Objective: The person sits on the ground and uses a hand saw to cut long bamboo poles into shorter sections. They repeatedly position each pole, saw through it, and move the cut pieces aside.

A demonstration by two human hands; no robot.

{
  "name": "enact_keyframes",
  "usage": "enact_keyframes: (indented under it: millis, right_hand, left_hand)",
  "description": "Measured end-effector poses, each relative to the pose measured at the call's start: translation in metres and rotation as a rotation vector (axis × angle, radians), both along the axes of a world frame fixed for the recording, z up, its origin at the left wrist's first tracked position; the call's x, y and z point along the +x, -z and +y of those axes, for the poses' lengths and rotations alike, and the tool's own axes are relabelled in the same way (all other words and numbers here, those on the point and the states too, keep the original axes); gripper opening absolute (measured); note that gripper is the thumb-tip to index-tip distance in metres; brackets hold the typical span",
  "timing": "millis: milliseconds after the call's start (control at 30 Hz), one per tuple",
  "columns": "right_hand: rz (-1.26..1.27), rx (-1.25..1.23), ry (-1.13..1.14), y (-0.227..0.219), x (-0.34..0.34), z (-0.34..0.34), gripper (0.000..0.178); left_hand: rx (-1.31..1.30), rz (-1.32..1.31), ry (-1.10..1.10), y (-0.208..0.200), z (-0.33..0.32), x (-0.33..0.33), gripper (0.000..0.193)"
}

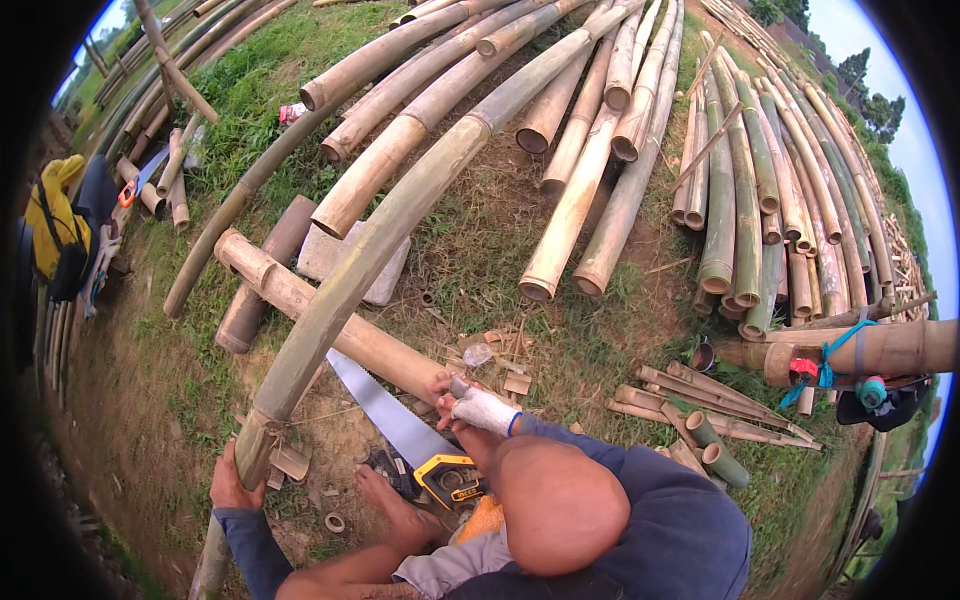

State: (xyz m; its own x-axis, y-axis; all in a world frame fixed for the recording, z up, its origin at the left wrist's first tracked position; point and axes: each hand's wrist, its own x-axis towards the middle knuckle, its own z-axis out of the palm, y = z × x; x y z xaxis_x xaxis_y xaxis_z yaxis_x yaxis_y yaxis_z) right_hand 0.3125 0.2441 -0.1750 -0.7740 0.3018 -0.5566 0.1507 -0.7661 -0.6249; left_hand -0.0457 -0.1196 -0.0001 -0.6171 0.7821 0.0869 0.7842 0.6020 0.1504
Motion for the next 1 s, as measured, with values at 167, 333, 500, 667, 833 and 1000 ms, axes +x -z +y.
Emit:
enact_keyframes:
  millis: [167,333,500,667,833,1000]
  right_hand:
    - [-0.141,0.261,-0.243,-0.029,-0.007,0.008,0.038]
    - [-0.032,0.261,-0.188,-0.011,-0.002,0.001,0.043]
    - [-0.145,0.231,-0.276,0.006,-0.005,0.009,0.049]
    - [-0.201,0.306,-0.248,-0.006,-0.009,0.015,0.050]
    - [-0.213,0.373,-0.251,-0.014,-0.010,0.010,0.050]
    - [-0.264,0.353,-0.226,-0.013,-0.018,0.009,0.048]
  left_hand:
    - [-0.115,0.131,-0.363,0.017,-0.127,-0.013,0.095]
    - [-0.220,0.214,-0.358,0.018,-0.191,0.002,0.079]
    - [-0.330,0.137,-0.467,0.029,-0.172,0.017,0.079]
    - [-0.192,0.038,-0.491,0.035,-0.142,0.021,0.082]
    - [0.044,-0.659,-0.478,0.052,-0.110,-0.017,0.083]
    - [0.059,-0.496,-0.615,0.092,-0.073,-0.082,0.087]
